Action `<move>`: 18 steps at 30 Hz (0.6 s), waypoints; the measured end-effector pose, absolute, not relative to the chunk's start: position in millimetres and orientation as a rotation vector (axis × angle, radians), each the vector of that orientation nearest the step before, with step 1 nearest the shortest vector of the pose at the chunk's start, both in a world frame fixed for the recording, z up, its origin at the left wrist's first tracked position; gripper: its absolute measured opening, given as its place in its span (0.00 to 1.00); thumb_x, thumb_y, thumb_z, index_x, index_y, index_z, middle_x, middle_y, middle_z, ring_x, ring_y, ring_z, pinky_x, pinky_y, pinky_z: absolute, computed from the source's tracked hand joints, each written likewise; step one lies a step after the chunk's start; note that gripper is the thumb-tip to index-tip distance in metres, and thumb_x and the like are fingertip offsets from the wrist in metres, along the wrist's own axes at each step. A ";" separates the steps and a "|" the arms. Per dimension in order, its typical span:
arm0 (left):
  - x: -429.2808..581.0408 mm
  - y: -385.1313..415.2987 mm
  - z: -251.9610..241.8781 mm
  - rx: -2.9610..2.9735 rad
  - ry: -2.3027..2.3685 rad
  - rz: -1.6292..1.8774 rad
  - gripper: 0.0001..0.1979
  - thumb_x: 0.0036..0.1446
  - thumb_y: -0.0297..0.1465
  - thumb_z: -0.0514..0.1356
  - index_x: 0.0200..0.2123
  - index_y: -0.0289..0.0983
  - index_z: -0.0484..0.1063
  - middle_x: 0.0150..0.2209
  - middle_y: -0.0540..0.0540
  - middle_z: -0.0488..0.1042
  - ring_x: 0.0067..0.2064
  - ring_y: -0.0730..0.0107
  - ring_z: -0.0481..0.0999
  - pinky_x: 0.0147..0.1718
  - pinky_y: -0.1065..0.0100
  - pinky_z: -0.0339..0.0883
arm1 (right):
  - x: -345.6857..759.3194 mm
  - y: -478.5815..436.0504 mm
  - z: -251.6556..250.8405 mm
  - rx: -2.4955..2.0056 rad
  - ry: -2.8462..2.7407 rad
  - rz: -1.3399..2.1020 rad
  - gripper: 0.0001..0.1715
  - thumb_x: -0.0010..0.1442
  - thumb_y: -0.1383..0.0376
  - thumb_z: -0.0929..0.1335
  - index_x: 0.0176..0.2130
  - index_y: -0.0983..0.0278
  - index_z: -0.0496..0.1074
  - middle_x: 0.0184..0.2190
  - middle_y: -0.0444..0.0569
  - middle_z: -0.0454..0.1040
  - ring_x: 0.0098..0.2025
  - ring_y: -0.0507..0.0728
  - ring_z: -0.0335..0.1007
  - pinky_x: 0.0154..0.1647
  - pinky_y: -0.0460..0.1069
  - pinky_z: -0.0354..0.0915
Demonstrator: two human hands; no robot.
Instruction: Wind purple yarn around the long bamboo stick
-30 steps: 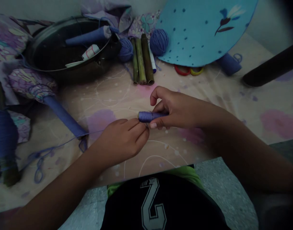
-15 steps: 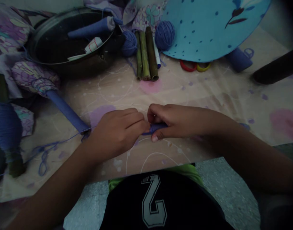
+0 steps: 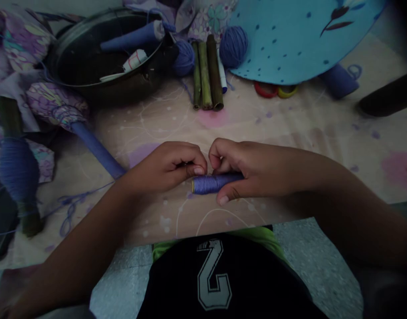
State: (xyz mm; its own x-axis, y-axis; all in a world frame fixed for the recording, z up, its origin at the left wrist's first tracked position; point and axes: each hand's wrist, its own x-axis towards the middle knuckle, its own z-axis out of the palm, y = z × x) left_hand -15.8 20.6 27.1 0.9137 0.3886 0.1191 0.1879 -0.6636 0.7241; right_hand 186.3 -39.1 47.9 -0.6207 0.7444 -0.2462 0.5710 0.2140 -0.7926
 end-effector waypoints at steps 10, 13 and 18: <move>-11.3 4.7 17.1 2.313 0.520 0.511 0.08 0.58 0.27 0.52 0.27 0.35 0.68 0.25 0.49 0.71 0.27 0.76 0.70 0.25 0.73 0.64 | 195.3 -39.4 54.8 -1.243 -1.975 1.486 0.20 0.53 0.60 0.69 0.40 0.61 0.56 0.26 0.38 0.70 0.25 0.49 0.67 0.24 0.44 0.55; -10.1 -4.2 16.2 2.540 0.594 0.659 0.08 0.59 0.26 0.52 0.28 0.36 0.68 0.24 0.50 0.71 0.26 0.76 0.70 0.24 0.74 0.64 | 199.6 -38.3 57.7 -1.266 -1.887 1.472 0.21 0.52 0.60 0.70 0.40 0.60 0.56 0.26 0.36 0.70 0.24 0.48 0.67 0.24 0.44 0.57; -12.5 -17.4 14.4 3.005 0.434 0.860 0.02 0.56 0.24 0.56 0.33 0.32 0.68 0.26 0.47 0.74 0.27 0.73 0.72 0.26 0.71 0.66 | 203.6 -36.9 58.5 -1.278 -1.804 1.394 0.20 0.52 0.60 0.69 0.41 0.60 0.56 0.25 0.35 0.69 0.25 0.47 0.68 0.26 0.44 0.59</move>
State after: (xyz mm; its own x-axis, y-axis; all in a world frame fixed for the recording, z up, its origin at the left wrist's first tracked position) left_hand -12.5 -17.4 14.4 0.8139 0.2579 0.5207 0.2654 -0.9622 0.0616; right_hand 203.6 -36.9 58.5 -0.4180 0.8979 -0.1380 0.3602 0.0243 -0.9326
